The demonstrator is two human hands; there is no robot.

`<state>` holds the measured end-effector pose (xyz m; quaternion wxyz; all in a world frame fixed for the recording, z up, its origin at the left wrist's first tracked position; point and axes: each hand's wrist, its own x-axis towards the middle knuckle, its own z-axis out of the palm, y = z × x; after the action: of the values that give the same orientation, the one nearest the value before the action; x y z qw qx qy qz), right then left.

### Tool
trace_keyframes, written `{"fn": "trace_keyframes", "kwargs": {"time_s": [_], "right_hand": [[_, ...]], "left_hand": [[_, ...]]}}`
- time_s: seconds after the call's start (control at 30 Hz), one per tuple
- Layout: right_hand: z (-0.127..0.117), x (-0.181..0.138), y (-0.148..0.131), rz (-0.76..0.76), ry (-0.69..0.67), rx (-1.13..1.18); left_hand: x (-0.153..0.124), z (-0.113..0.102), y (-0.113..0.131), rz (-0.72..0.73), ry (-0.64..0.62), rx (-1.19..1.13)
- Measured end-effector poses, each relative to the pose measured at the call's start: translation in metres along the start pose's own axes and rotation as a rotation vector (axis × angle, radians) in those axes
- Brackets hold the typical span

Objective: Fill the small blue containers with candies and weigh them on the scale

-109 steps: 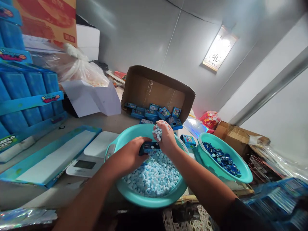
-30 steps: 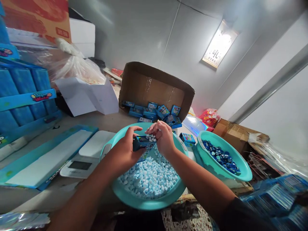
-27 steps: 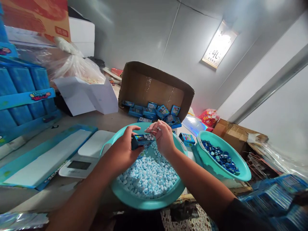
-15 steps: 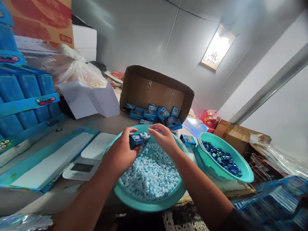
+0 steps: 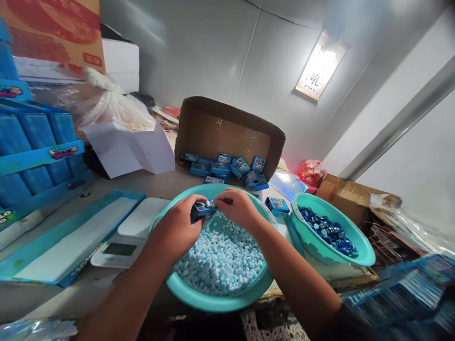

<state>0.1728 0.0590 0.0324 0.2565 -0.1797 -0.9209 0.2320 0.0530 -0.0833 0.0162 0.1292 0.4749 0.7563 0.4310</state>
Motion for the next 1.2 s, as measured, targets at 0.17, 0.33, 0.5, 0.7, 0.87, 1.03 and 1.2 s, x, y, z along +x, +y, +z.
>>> {"fn": "trace_keyframes", "kwargs": {"time_s": [0.17, 0.33, 0.5, 0.7, 0.87, 1.03, 1.2], "right_hand": [[0.0010, 0.0008, -0.0026, 0.031, -0.034, 0.029], [0.0040, 0.0002, -0.0008, 0.177, 0.025, 0.314], [0.0087, -0.0006, 0.0058, 0.203, 0.030, 0.634], [0.0038, 0.0000, 0.0042, 0.216, 0.172, 0.422], [0.0034, 0.0018, 0.0030, 0.245, 0.135, 0.362], [0.0036, 0.0010, -0.0002, 0.223, 0.129, 0.364], [0.0034, -0.0014, -0.0030, 0.194, 0.054, 0.392]], "left_hand": [[-0.0003, 0.0000, -0.0006, 0.014, -0.024, -0.009], [-0.0008, -0.0007, -0.0015, 0.036, -0.008, -0.057], [-0.0009, -0.0006, -0.0007, 0.058, -0.015, -0.057], [-0.0010, -0.0007, -0.0018, 0.117, -0.020, -0.070], [-0.0021, -0.0005, -0.0020, 0.124, -0.017, -0.064], [-0.0025, 0.0000, -0.0016, 0.072, -0.035, -0.011], [-0.0018, 0.0011, -0.0015, -0.007, -0.016, 0.024]]}}
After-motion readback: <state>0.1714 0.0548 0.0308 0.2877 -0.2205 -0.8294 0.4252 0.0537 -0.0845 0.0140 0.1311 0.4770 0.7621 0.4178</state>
